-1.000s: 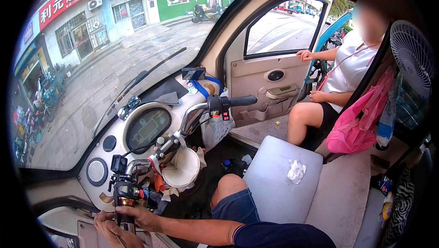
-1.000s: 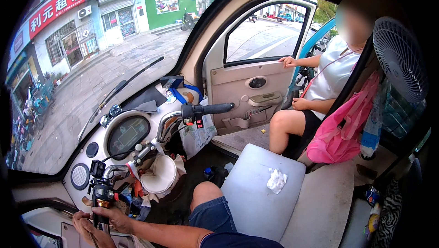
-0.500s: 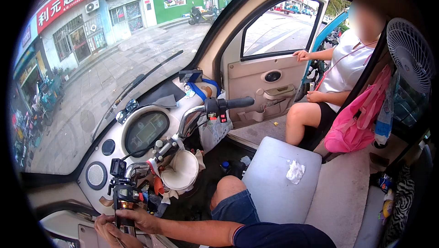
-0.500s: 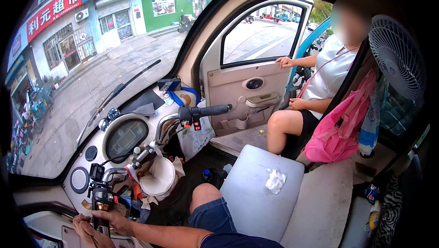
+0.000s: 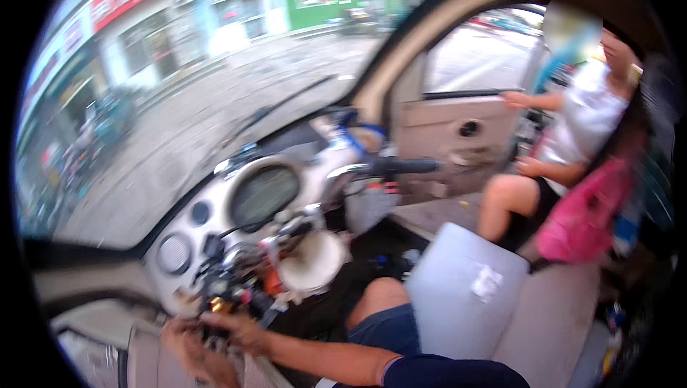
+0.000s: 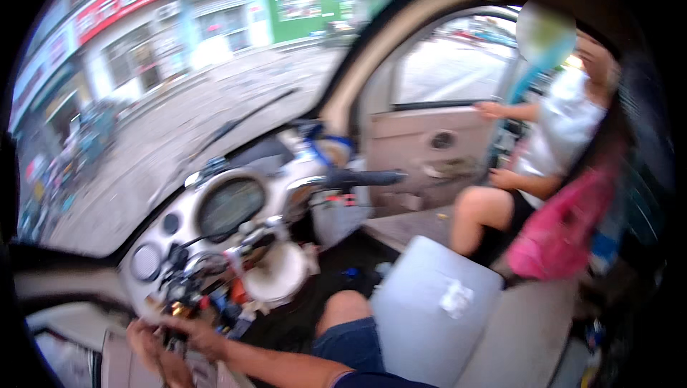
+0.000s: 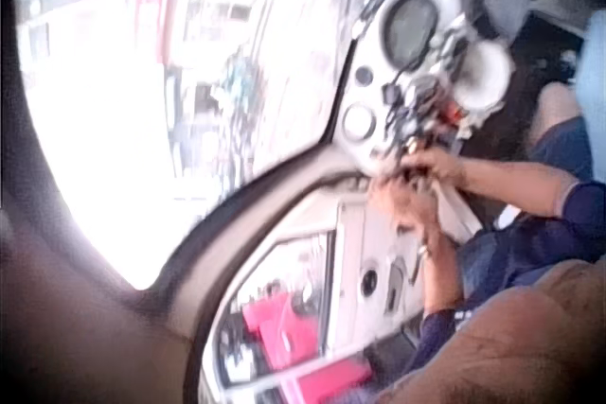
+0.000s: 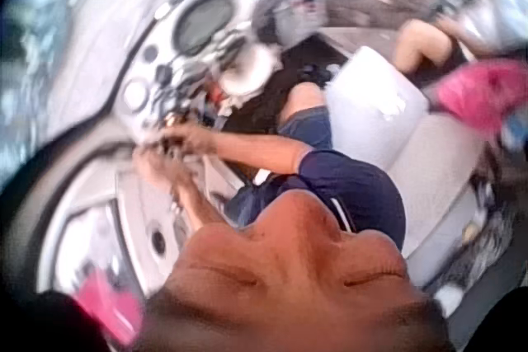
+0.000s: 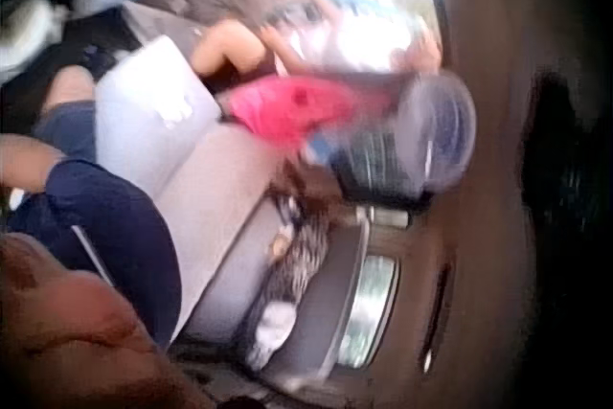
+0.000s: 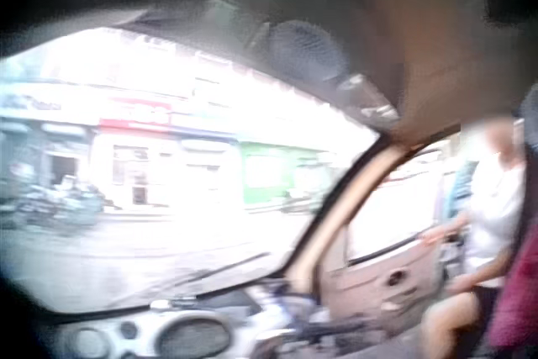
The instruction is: The person uses a wrench to tighten a bolt on the handlebar assembly of a three-wheeled vehicle. The person is seated in the driver's seat and repeatedly turns the wrench on a specific fastener near the steering column.
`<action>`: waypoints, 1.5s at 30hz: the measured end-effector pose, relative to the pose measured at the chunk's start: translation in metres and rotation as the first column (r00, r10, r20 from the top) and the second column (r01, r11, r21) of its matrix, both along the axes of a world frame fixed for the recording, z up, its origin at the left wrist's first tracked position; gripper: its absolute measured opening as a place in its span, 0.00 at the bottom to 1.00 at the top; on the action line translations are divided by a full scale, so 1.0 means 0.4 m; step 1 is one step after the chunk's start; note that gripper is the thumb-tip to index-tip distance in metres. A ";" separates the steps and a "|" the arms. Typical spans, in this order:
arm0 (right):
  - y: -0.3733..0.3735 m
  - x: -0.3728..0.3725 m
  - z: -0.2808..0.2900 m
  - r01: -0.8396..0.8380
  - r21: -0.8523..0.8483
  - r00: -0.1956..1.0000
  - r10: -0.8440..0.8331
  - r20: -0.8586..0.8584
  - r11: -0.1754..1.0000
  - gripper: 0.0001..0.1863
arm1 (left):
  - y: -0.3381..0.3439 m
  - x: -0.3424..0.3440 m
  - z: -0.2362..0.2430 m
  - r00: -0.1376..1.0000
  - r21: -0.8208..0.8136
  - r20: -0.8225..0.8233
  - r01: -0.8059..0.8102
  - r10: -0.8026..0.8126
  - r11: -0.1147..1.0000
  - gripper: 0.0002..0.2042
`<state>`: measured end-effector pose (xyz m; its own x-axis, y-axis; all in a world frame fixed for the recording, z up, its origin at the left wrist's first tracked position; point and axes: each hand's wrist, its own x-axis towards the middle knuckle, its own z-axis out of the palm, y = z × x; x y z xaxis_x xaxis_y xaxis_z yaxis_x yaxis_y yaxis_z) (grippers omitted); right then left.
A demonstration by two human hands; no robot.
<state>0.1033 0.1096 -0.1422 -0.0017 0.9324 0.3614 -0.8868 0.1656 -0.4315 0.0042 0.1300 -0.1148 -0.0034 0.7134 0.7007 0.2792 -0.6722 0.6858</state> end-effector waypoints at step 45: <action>-0.076 0.075 0.064 0.001 -0.182 0.993 -0.022 -0.113 0.983 0.13 | -0.114 0.066 0.203 0.934 0.336 -0.331 -0.019 0.137 0.942 0.05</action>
